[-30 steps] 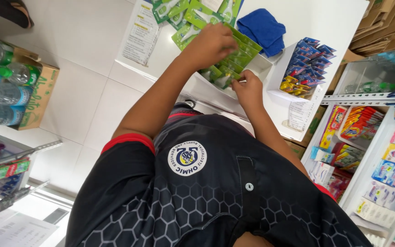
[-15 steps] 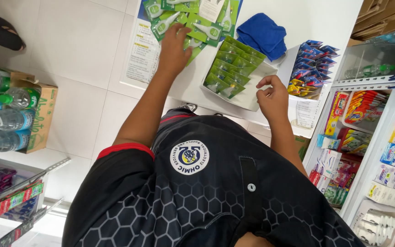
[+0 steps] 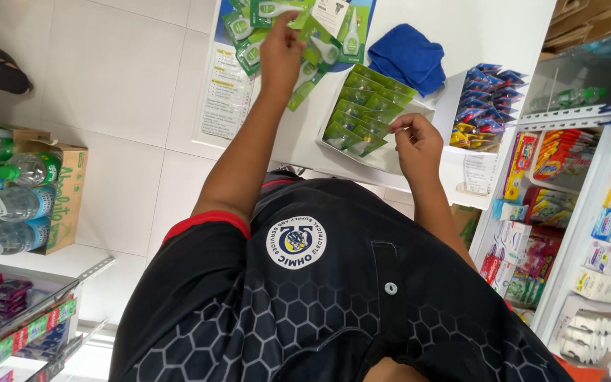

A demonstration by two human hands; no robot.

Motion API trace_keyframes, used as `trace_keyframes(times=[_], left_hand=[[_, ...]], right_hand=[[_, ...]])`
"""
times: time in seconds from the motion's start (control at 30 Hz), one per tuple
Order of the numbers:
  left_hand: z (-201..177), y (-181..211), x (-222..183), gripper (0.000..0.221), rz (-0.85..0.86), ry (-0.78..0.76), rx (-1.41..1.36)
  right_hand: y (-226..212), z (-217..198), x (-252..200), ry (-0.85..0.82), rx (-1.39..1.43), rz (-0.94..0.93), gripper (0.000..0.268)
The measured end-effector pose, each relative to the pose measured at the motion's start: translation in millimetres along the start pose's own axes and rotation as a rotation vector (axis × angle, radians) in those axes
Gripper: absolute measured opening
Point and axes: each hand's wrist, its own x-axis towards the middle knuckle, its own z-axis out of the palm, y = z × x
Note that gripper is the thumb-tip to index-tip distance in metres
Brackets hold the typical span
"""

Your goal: Organizing and placing small packaged glue tubes into a retail display box.

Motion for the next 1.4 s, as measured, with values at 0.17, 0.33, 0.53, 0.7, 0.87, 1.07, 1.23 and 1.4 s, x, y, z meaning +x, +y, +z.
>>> trace_keyframes(times=[0.17,0.33,0.53,0.7,0.87,1.07,1.23,1.4], left_hand=[[-27.4,81.8,-27.2,0.038,0.191,-0.024,-0.433],[-43.0,161.9,-63.6,0.025,0.418,-0.374,-0.35],[-11.1,152.8,-93.0,0.023,0.625,-0.618,-0.205],[11.0,115.4,-104.5,0.016,0.791,-0.659,-0.062],[13.0,103.5,-108.5,0.013,0.902,-0.619,0.126],[26.2,78.5,-112.8,0.014,0.941,-0.546,0.224],[21.5,83.9,-110.8,0.017,0.928,-0.545,0.243],[-9.2,105.2,-86.4,0.027,0.62,-0.45,0.14]], right_hand=[[7.5,-9.7,-11.5,0.118,0.086,-0.041,0.024],[4.8,-15.1,-31.9,0.236,0.269,-0.2,0.035],[13.0,-11.8,-47.0,0.188,0.221,-0.153,0.034],[27.9,-3.3,-48.5,0.082,-0.142,-0.149,0.035],[20.7,3.9,-52.7,0.029,-0.281,0.006,0.022],[40.9,3.9,-44.9,-0.007,-0.455,0.065,0.007],[29.9,3.7,-43.5,-0.011,-0.443,0.03,0.008],[9.1,9.7,-37.2,0.057,-0.349,-0.111,0.023]])
